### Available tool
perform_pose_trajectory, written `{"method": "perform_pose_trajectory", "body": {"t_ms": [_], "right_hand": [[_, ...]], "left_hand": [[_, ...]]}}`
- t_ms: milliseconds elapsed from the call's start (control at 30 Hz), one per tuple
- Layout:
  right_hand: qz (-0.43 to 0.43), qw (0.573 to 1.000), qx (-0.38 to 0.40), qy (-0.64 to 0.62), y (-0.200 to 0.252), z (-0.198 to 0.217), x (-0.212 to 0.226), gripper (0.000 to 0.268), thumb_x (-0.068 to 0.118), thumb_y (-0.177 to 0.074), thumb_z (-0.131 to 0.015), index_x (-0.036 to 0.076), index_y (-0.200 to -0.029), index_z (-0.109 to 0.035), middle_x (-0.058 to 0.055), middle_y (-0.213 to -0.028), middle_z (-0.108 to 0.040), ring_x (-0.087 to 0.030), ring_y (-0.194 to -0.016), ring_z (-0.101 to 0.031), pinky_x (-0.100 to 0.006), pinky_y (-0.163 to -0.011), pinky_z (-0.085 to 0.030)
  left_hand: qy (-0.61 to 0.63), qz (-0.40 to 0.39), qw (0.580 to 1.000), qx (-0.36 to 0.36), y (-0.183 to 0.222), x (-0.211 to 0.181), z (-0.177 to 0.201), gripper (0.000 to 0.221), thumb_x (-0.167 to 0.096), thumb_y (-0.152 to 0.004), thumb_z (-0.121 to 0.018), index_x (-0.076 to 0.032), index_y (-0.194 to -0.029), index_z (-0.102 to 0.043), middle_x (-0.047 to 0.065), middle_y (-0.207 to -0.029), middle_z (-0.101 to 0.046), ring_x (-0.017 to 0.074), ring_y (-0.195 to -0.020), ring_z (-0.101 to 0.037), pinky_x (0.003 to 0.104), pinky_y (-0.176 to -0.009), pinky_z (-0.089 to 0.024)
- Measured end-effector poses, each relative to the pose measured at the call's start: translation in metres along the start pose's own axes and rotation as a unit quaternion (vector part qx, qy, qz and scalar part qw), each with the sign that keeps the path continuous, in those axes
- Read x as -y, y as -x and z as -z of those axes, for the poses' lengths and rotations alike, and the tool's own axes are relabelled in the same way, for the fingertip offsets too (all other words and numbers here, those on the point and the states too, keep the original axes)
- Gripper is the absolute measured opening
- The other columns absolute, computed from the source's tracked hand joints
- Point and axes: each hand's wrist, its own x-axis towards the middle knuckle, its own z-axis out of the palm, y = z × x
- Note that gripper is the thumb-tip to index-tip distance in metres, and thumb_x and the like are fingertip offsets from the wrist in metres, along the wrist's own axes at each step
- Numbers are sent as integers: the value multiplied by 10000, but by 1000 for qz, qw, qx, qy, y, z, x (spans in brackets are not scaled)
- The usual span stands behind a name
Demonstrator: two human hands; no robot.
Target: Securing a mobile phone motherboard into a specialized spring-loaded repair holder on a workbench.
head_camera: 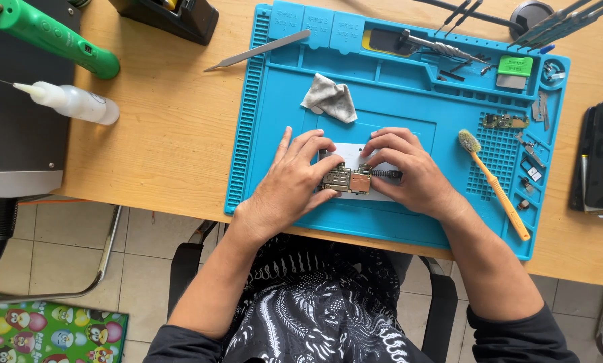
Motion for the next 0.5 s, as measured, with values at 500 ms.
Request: {"method": "perform_pose_trajectory", "body": {"t_ms": [500], "right_hand": [[6,999,-10,37,2,-6,-7,292,38,-752,-846,127,-986,-696,-12,-1132,-654,-279,-1298,-553,-467,-1096,-413]], "left_hand": [[53,12,997,-62,6,-4,-5,573,-372,-790,-875,-233,-1298,-649,16,-1318,-522,306,-1413,-430,694,-1207,-186]]}}
